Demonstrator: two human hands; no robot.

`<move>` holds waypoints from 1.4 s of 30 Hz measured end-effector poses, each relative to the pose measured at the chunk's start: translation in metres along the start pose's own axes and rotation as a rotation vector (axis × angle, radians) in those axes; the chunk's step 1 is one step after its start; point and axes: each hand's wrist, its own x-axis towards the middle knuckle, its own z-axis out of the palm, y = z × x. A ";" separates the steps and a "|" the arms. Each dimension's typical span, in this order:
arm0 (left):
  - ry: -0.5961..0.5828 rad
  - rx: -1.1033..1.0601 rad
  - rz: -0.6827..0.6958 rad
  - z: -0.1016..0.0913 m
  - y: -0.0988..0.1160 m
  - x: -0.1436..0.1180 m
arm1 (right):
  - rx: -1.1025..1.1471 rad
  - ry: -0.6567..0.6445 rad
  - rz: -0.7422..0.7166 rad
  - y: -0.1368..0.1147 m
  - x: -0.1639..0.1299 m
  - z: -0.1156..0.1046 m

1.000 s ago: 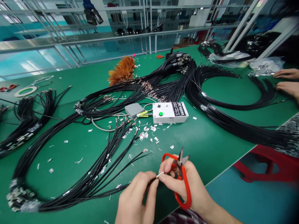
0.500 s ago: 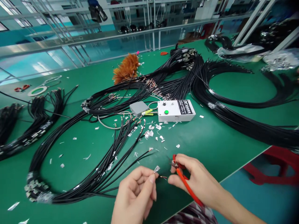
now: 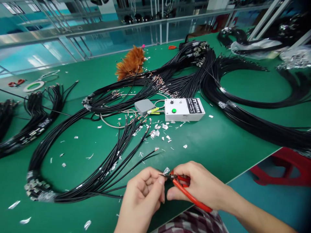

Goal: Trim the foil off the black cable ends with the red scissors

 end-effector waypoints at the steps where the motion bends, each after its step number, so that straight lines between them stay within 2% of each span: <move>1: -0.025 0.001 -0.007 -0.001 0.000 0.001 | 0.041 -0.052 0.016 0.002 0.001 -0.001; 3: -0.021 0.002 -0.017 0.000 0.001 0.001 | 0.101 -0.126 0.021 0.006 0.002 -0.002; 6: 0.048 0.016 -0.033 0.003 0.004 0.000 | 0.148 -0.158 -0.002 0.009 0.003 -0.003; 9: 0.016 0.029 -0.035 0.002 0.003 0.002 | 0.111 -0.119 0.007 0.006 0.002 -0.005; 13: -0.044 0.058 -0.020 -0.003 -0.002 0.004 | -0.015 0.009 -0.011 -0.005 -0.001 -0.007; 15: -0.008 0.063 -0.016 -0.002 -0.002 0.004 | -0.056 0.057 -0.030 -0.008 -0.003 -0.006; 18: 0.026 0.030 -0.012 0.002 0.000 0.001 | -0.045 0.035 -0.008 -0.007 -0.002 -0.005; 24: 0.133 -0.075 0.002 0.000 0.008 -0.008 | -0.044 0.011 0.080 0.013 -0.001 -0.007; 26: 0.127 -0.070 0.006 0.000 0.010 -0.010 | 0.063 -0.012 0.091 0.017 -0.003 -0.007; 28: 0.117 -0.048 0.019 0.003 0.010 -0.009 | 0.263 -0.001 0.057 0.015 -0.005 -0.005; 32: 0.108 -0.005 0.028 0.010 0.005 -0.005 | 0.712 0.209 -0.140 0.000 -0.002 0.010; 34: 0.108 0.007 0.037 0.013 0.002 -0.003 | 0.856 0.291 -0.218 -0.006 0.002 0.019; 40: 0.122 0.021 0.053 0.013 -0.005 -0.002 | 1.023 0.364 -0.180 -0.010 0.012 0.033; 42: 0.150 0.008 0.099 0.014 -0.008 -0.001 | 1.043 0.375 -0.192 -0.009 0.013 0.035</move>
